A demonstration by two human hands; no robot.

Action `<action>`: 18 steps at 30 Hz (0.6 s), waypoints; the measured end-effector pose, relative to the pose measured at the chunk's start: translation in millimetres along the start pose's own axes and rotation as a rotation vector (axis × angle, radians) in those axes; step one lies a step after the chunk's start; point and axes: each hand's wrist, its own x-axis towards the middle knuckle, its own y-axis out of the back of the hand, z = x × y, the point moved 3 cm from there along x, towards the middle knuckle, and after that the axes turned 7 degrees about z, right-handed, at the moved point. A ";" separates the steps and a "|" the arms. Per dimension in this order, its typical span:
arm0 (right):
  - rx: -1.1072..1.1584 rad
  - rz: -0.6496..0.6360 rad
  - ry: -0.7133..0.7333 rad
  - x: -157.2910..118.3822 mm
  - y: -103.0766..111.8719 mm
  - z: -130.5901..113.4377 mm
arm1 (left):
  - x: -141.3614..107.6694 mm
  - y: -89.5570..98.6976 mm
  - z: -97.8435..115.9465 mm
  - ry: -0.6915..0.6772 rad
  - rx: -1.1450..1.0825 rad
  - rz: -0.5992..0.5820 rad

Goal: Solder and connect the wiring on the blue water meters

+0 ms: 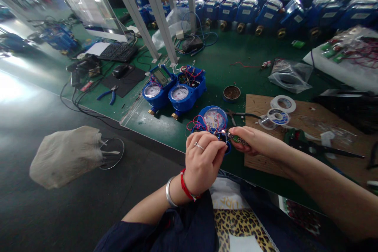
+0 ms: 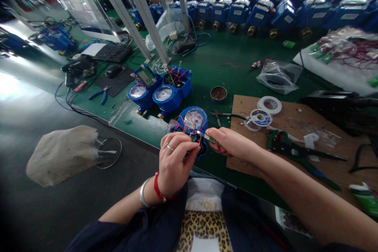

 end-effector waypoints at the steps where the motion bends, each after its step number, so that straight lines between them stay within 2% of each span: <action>1: 0.004 0.004 0.002 -0.7 -0.3 -0.9 | 0.2 0.1 0.0 -0.003 0.003 0.001; 9: -0.017 0.090 0.071 -6.4 6.6 -4.4 | 1.1 1.2 0.3 -0.002 -0.004 -0.002; 14: -0.392 0.325 0.267 -13.4 13.8 -20.9 | 1.8 1.8 2.7 0.018 -0.010 -0.022; 18: -0.487 0.379 0.336 -13.9 7.6 -36.2 | 0.8 1.7 3.0 0.042 -0.026 -0.060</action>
